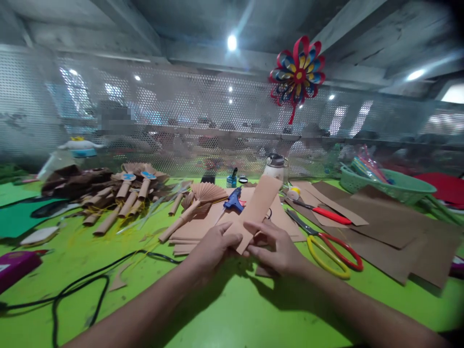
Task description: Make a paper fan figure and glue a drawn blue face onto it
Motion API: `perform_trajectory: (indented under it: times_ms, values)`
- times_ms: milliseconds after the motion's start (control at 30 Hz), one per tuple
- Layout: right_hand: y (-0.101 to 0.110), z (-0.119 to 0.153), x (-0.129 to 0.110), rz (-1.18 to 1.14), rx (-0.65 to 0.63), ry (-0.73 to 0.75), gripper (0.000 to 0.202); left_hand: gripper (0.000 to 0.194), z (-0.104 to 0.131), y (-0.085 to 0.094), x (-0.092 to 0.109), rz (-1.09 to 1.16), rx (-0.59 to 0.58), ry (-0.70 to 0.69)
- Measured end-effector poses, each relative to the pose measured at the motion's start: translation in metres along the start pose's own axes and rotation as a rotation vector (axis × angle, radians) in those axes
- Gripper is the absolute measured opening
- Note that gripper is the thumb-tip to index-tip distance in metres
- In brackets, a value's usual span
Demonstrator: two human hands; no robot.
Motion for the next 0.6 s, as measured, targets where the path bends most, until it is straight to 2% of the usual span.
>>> perform_trajectory:
  times_ms: [100, 233, 433, 500, 600]
  values:
    - [-0.001, -0.002, 0.007, -0.308, -0.073, -0.128, 0.052, 0.026, -0.002, 0.006, 0.001, -0.031, 0.031, -0.005]
    - [0.002, -0.004, 0.013, -0.387, -0.048, -0.168, 0.048, 0.025, -0.001, 0.007, 0.003, -0.093, 0.040, -0.024]
    - [0.005, -0.003, 0.008, -0.320, -0.009, -0.186, 0.038, 0.017, 0.000, 0.005, 0.012, -0.223, 0.143, -0.054]
    - [0.008, -0.005, 0.005, -0.180, 0.018, -0.171, 0.032, 0.014, 0.000, 0.006, 0.014, -0.225, 0.187, -0.050]
    - [0.022, -0.011, 0.002, 0.157, 0.116, -0.141, 0.022, 0.008, 0.000, 0.008, 0.015, -0.213, 0.213, -0.063]
Point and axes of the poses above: each hand's wrist, its own z-axis away from the middle knuckle, its own y-axis out of the back of the hand, x = y × z, the point moved 3 cm from there along -z, towards the middle knuckle, and after that the axes turned 12 degrees about z, right-handed, at the moved point
